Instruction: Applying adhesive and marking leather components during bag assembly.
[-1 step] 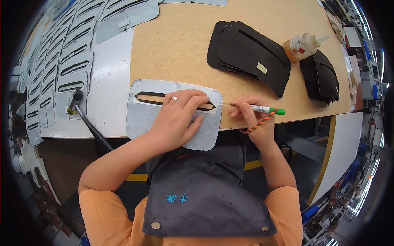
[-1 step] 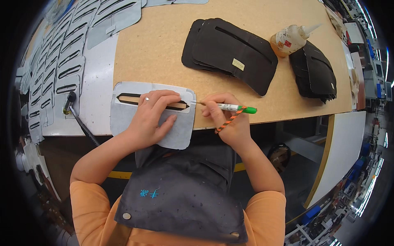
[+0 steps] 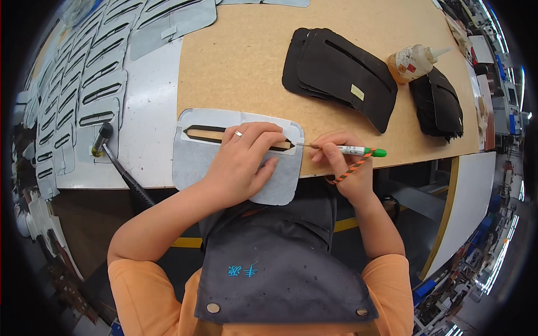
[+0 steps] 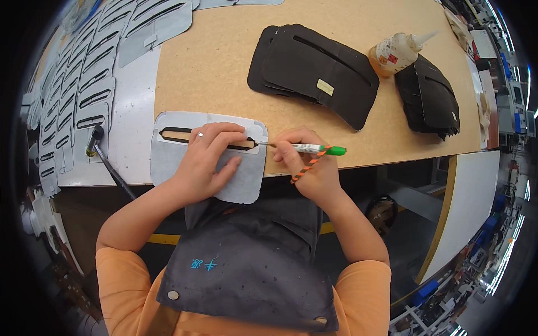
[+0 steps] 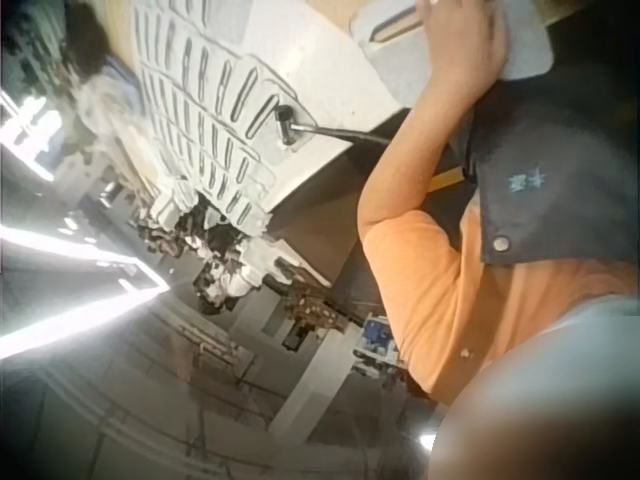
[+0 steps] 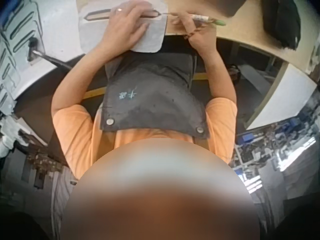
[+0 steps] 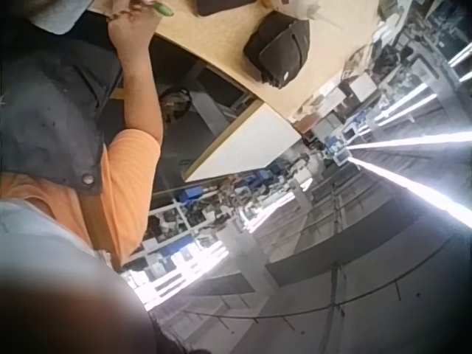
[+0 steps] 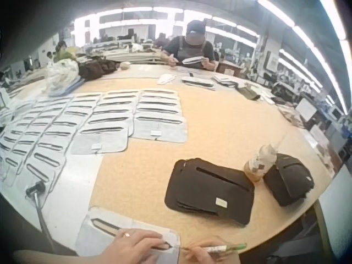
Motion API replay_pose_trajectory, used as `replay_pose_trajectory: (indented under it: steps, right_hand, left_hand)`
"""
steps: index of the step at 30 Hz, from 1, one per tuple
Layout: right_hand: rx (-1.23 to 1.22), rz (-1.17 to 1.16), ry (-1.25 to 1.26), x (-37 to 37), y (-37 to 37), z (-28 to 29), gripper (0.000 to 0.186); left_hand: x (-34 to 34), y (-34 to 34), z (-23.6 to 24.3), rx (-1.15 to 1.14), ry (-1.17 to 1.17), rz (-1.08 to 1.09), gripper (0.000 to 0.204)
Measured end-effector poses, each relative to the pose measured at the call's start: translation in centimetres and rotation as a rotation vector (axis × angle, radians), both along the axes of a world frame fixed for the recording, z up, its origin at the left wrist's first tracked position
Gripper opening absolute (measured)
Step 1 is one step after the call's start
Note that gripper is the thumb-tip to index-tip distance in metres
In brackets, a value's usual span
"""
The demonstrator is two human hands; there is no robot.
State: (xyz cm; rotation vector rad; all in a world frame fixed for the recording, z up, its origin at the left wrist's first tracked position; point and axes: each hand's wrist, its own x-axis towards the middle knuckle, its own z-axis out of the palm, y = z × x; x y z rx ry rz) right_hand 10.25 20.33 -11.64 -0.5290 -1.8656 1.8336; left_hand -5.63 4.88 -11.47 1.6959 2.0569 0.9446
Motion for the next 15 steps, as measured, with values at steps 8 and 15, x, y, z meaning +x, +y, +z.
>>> replay_pose_trajectory:
  steps: [8,15]
  right_hand:
    - [0.004,0.134,-0.151,-1.3,0.4,0.4,0.008]
    - [0.139,0.151,-0.121,-0.9,0.6,-0.5,0.005]
  left_hand:
    - [-0.2,0.1,0.2,0.042,0.090,-0.075,0.027]
    - [-0.3,0.0,0.1,0.055,0.125,-0.100,0.025]
